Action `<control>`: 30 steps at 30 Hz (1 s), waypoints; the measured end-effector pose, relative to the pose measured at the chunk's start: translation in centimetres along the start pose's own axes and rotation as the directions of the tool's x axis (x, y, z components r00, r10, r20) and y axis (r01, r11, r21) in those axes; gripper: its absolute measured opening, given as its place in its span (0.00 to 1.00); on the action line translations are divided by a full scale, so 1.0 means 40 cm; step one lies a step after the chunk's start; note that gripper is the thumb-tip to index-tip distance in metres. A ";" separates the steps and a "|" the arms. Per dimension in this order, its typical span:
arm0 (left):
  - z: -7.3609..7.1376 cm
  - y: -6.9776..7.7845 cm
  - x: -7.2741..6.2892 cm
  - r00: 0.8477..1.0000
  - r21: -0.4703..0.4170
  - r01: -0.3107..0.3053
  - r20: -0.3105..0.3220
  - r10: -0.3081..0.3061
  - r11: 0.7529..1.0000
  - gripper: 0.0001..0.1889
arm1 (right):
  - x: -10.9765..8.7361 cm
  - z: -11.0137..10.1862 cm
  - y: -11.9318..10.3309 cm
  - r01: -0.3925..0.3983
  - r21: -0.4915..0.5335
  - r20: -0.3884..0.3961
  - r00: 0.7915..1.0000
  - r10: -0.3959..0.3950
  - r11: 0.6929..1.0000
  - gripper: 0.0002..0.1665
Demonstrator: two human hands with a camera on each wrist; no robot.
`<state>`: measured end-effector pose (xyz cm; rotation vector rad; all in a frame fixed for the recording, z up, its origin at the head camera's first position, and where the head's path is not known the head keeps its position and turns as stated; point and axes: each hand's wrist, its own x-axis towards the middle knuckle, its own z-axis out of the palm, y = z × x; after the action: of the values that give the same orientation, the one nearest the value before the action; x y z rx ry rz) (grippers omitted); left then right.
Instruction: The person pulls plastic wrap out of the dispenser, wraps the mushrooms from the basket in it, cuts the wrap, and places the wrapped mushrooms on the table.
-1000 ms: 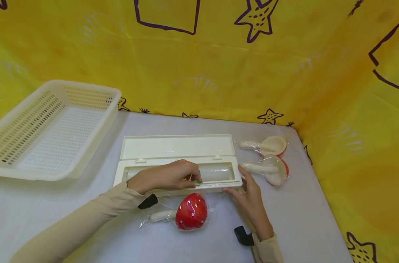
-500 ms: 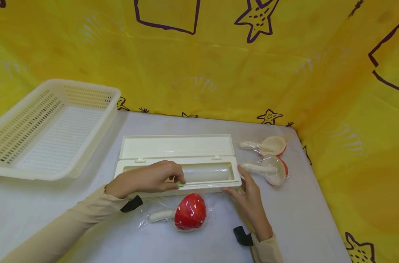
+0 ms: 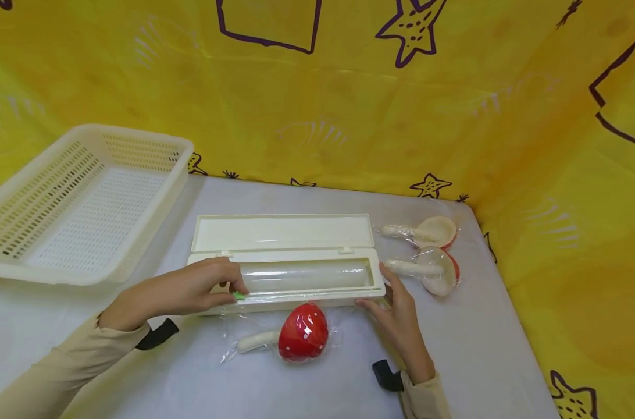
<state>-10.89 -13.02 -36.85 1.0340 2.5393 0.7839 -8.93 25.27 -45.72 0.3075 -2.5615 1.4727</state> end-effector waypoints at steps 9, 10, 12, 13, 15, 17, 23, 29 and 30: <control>-0.040 -0.024 -0.106 0.997 0.040 0.065 -0.049 -0.063 0.997 0.10 | 0.001 -0.003 -0.003 -0.007 0.001 -0.004 1.000 0.007 1.000 0.51; -0.042 -0.029 -0.118 0.996 0.041 0.067 -0.059 -0.065 0.997 0.10 | 0.001 -0.003 -0.003 -0.009 0.003 -0.005 1.000 0.009 1.000 0.51; -0.041 -0.040 -0.139 0.994 0.045 0.063 -0.091 -0.059 0.997 0.11 | 0.001 -0.003 -0.003 -0.009 0.001 -0.005 1.000 0.009 1.000 0.50; -0.040 -0.045 -0.147 0.993 0.050 0.052 -0.106 -0.046 0.997 0.11 | 0.001 -0.002 -0.003 -0.008 0.000 -0.005 1.000 0.008 1.000 0.50; -0.037 -0.054 -0.159 0.991 0.053 0.026 -0.132 -0.018 0.998 0.11 | 0.000 -0.001 0.001 0.003 0.006 -0.007 1.000 -0.003 1.000 0.50; -0.035 -0.057 -0.165 0.989 0.051 0.012 -0.145 -0.004 0.999 0.11 | 0.000 0.000 0.003 0.010 0.007 -0.008 1.000 -0.010 1.000 0.50; -0.022 -0.041 -0.167 0.985 0.117 0.047 -0.173 -0.027 0.992 0.11 | 0.000 -0.004 -0.003 -0.035 -0.017 0.006 0.999 0.035 0.999 0.51; 0.015 -0.036 -0.167 0.956 0.258 0.064 -0.292 0.015 0.964 0.13 | -0.006 -0.011 -0.023 -0.080 -0.054 0.032 0.996 0.082 0.995 0.51; 0.021 -0.038 -0.167 0.950 0.273 0.068 -0.313 0.021 0.959 0.14 | -0.007 -0.012 -0.026 -0.077 -0.061 0.032 0.996 0.079 0.995 0.51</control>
<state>-6.68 -18.38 -38.01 1.0277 2.9994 0.6338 -8.38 25.19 -44.68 0.2289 -2.6676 1.4258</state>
